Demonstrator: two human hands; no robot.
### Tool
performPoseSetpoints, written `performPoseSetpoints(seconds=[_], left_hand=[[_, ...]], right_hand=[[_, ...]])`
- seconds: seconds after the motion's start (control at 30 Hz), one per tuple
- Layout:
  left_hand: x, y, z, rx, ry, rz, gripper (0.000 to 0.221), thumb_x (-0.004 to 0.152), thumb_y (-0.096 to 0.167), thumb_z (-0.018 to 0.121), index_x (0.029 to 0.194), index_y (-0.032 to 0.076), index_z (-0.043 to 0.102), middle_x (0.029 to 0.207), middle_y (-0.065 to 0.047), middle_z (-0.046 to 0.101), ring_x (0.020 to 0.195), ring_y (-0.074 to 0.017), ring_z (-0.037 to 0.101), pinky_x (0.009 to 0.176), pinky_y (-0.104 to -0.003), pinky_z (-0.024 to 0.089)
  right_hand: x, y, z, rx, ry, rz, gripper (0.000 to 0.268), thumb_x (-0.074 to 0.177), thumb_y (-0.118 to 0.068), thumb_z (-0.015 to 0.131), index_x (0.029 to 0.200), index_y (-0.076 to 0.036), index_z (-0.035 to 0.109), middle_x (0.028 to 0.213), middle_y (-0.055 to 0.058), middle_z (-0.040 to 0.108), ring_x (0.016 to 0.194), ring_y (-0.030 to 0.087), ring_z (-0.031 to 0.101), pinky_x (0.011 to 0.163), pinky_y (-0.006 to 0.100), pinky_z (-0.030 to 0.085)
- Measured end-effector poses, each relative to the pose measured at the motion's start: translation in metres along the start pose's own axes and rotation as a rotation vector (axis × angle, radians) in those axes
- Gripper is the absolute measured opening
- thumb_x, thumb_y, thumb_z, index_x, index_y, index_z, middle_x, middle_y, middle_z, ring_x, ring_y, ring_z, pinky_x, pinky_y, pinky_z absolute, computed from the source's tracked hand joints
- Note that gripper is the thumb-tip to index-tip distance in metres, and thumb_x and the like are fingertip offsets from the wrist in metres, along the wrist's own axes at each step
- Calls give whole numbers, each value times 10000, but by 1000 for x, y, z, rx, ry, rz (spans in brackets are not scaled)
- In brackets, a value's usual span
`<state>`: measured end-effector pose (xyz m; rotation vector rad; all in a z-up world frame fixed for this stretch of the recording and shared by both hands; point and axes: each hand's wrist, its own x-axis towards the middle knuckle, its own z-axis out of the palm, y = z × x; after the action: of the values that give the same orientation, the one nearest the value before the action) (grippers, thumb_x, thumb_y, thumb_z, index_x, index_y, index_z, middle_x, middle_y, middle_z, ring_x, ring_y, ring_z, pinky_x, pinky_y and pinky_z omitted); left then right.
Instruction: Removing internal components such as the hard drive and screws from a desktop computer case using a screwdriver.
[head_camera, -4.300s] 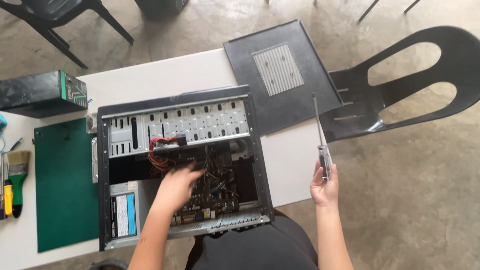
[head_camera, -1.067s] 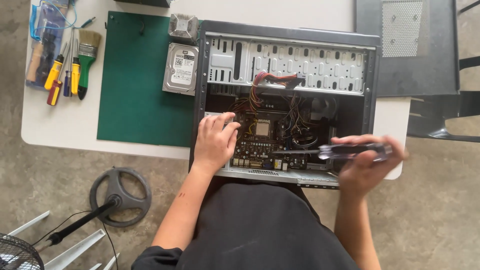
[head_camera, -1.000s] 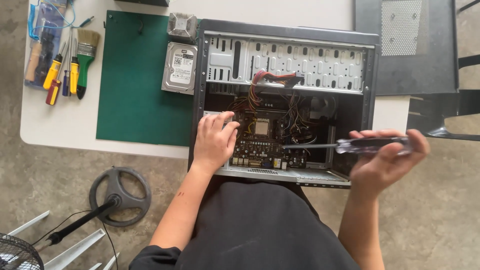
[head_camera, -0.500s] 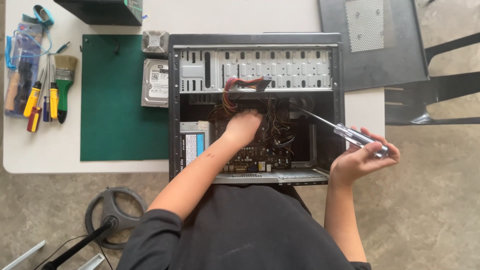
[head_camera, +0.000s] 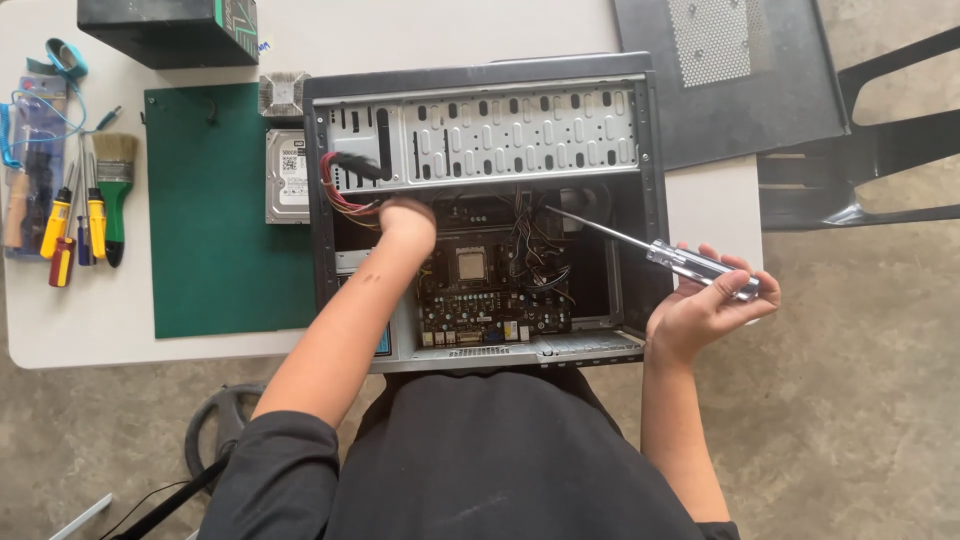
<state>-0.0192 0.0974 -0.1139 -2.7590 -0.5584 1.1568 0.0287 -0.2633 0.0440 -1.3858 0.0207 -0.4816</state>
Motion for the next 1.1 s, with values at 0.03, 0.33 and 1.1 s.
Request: performPoseSetpoints(seconds=[0.03,0.33,1.1], left_hand=[[6,-1,-7,-46,-71,-33,315,1000,104,576,1247,-16,731,1192,-238,729,1120,-423,721,817,-635,566],[11,-5,-17,-94,-92,-82,364,1033,128,497,1298,-10,705,1293,-226,716,1196,-421,687,909,-662,494],[-57,30,-19,-66,76,-57,307,985,84,528,1101,-28,789,1101,-258,770,1114,-426,703,1056,-689,312]], right_hand=[[1,0,1,7,1,5,159,1212,-266,332,1358,-267,269,1234,62,476,1140,231,697,1017,458,726],[3,-3,-2,-4,-25,40,164,1216,-265,301,1373,-277,256,1245,60,470,1152,222,683,1041,469,714],[9,3,1,35,17,55,185,1211,-255,314,1388,-269,259,1237,70,474,1137,224,677,1024,496,713]])
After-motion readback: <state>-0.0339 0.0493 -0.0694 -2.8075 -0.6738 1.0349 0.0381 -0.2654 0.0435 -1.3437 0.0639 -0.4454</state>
